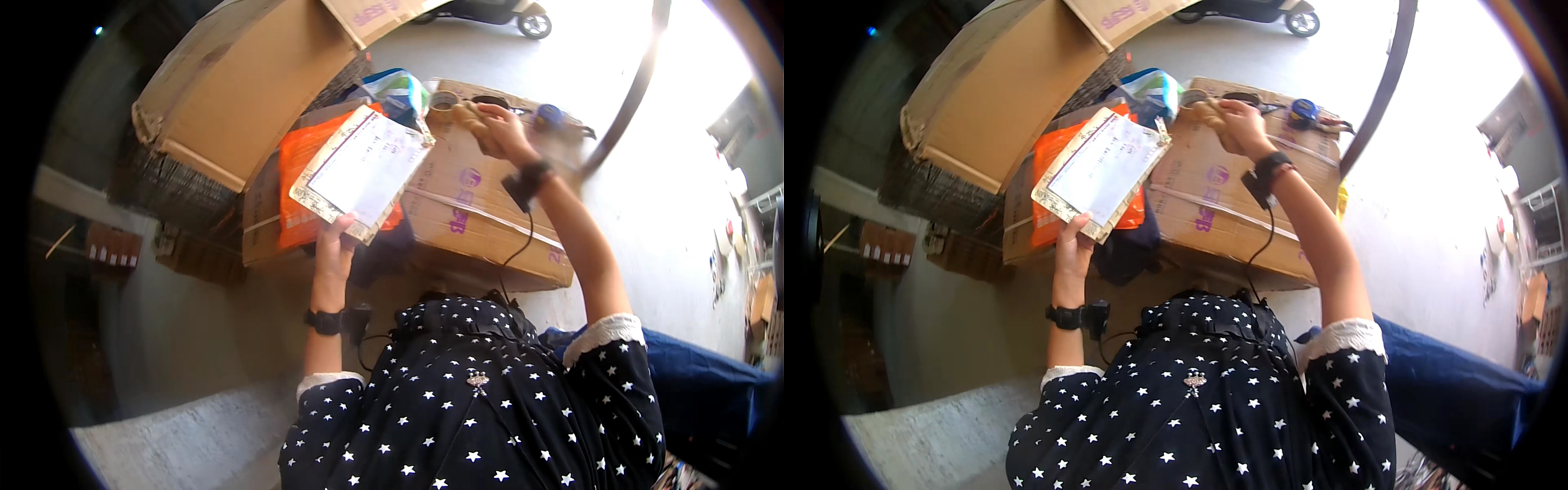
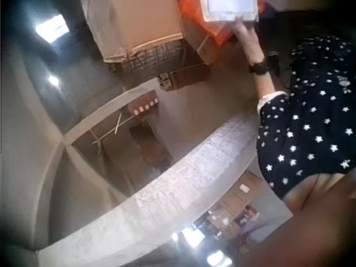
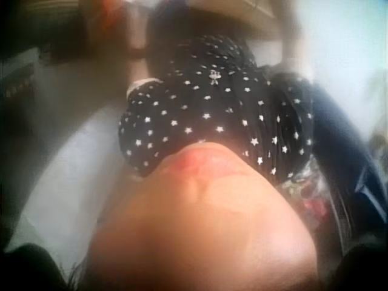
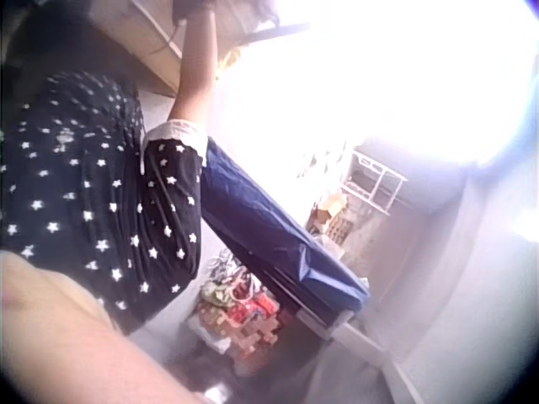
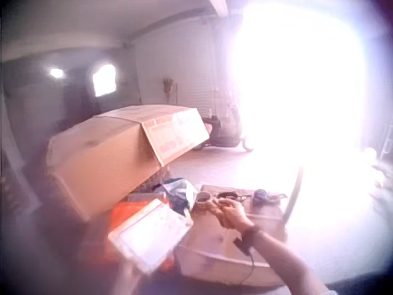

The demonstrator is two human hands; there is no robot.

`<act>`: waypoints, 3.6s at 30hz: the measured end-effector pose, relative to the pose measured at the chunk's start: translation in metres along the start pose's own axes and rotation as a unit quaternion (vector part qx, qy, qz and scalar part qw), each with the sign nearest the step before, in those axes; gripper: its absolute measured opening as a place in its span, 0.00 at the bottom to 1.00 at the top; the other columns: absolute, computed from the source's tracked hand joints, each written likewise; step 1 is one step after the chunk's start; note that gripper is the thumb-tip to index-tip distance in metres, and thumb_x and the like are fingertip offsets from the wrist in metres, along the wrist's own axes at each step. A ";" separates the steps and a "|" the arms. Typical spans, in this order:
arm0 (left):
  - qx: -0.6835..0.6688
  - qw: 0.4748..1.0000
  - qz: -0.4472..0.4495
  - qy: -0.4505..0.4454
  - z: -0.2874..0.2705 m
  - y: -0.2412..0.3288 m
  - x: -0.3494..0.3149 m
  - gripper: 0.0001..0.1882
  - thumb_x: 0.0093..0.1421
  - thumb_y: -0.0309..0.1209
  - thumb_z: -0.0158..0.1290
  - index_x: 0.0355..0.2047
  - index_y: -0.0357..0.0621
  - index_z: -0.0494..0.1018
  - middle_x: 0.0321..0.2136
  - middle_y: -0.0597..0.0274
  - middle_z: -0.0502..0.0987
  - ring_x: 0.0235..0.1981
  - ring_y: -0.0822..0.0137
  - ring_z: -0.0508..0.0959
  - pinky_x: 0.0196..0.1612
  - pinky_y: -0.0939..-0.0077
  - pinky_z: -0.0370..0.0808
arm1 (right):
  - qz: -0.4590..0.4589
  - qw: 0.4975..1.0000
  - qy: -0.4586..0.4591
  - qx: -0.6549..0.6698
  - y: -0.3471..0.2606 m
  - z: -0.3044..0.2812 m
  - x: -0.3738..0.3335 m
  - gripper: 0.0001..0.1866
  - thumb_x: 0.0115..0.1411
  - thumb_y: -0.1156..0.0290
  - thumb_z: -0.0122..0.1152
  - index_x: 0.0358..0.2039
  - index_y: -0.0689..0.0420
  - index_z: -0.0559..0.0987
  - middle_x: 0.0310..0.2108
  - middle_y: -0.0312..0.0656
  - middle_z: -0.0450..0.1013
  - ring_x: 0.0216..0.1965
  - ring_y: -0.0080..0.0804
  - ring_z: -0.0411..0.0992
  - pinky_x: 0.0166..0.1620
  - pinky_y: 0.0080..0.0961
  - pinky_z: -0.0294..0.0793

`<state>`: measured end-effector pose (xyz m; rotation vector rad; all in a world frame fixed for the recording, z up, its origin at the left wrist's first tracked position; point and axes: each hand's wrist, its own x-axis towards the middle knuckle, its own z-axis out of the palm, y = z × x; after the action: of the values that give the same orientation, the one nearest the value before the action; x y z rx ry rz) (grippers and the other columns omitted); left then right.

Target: The person wraps an object in cloth, places it into an orange padded envelope with a coiled hose, and then secures a cardboard box with white plastic strapping.

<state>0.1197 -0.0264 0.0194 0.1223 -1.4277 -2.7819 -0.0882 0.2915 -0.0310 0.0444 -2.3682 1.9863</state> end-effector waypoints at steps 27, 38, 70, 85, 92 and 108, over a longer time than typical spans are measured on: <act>0.122 0.963 0.065 0.233 -0.075 0.038 0.059 0.12 0.56 0.35 0.56 0.36 0.40 0.73 0.26 0.65 0.76 0.23 0.73 0.77 0.24 0.82 0.74 | 0.180 0.948 -0.042 0.260 0.016 0.008 -0.066 0.16 0.59 0.74 0.52 0.48 0.64 0.71 0.39 0.46 0.73 0.34 0.28 0.74 0.37 0.22 0.77; 0.229 0.942 -0.191 0.153 -0.089 0.034 0.042 0.24 0.59 0.52 0.50 0.33 0.40 0.74 0.24 0.57 0.79 0.20 0.71 0.79 0.20 0.86 0.71 | 0.235 0.849 -0.108 0.461 0.056 -0.039 -0.080 0.19 0.58 0.71 0.52 0.49 0.64 0.69 0.36 0.43 0.73 0.35 0.28 0.74 0.40 0.23 0.75; 0.667 0.654 0.211 -0.288 0.096 -0.247 0.110 0.32 0.48 0.22 0.49 0.57 0.40 0.61 0.61 0.43 0.54 0.62 0.47 0.55 0.63 0.58 0.55 | -0.002 0.958 0.187 -0.216 0.103 -0.016 -0.108 0.31 0.49 0.77 0.55 0.56 0.59 0.63 0.48 0.56 0.65 0.48 0.52 0.66 0.50 0.37 0.67; 0.656 0.649 0.235 -0.305 0.103 -0.255 0.115 0.34 0.54 0.24 0.48 0.62 0.42 0.53 0.63 0.47 0.51 0.64 0.49 0.53 0.62 0.63 0.59 | -0.034 0.923 -0.205 -0.324 0.093 -0.059 -0.088 0.48 0.46 0.68 0.61 0.62 0.72 0.45 0.62 0.68 0.42 0.66 0.55 0.40 0.67 0.33 0.43; 0.678 0.646 0.246 -0.251 0.108 -0.266 0.116 0.34 0.52 0.17 0.45 0.62 0.44 0.55 0.63 0.52 0.51 0.64 0.51 0.53 0.59 0.65 0.63 | -0.134 0.923 -0.155 -0.327 0.117 -0.055 -0.086 0.43 0.41 0.82 0.49 0.61 0.73 0.49 0.62 0.69 0.45 0.66 0.60 0.38 0.67 0.39 0.41; 0.757 0.617 0.174 -0.126 0.093 -0.248 0.181 0.38 0.51 0.22 0.50 0.63 0.50 0.52 0.64 0.59 0.49 0.64 0.52 0.54 0.51 0.65 0.74 | -0.070 0.888 -0.239 -0.386 0.111 -0.001 0.024 0.42 0.44 0.74 0.53 0.61 0.71 0.50 0.62 0.71 0.43 0.65 0.62 0.40 0.66 0.40 0.44</act>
<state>-0.0612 0.1849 -0.1394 -0.4869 -2.8929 -0.6231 -0.1185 0.3124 -0.1383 0.7114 -3.1566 0.9135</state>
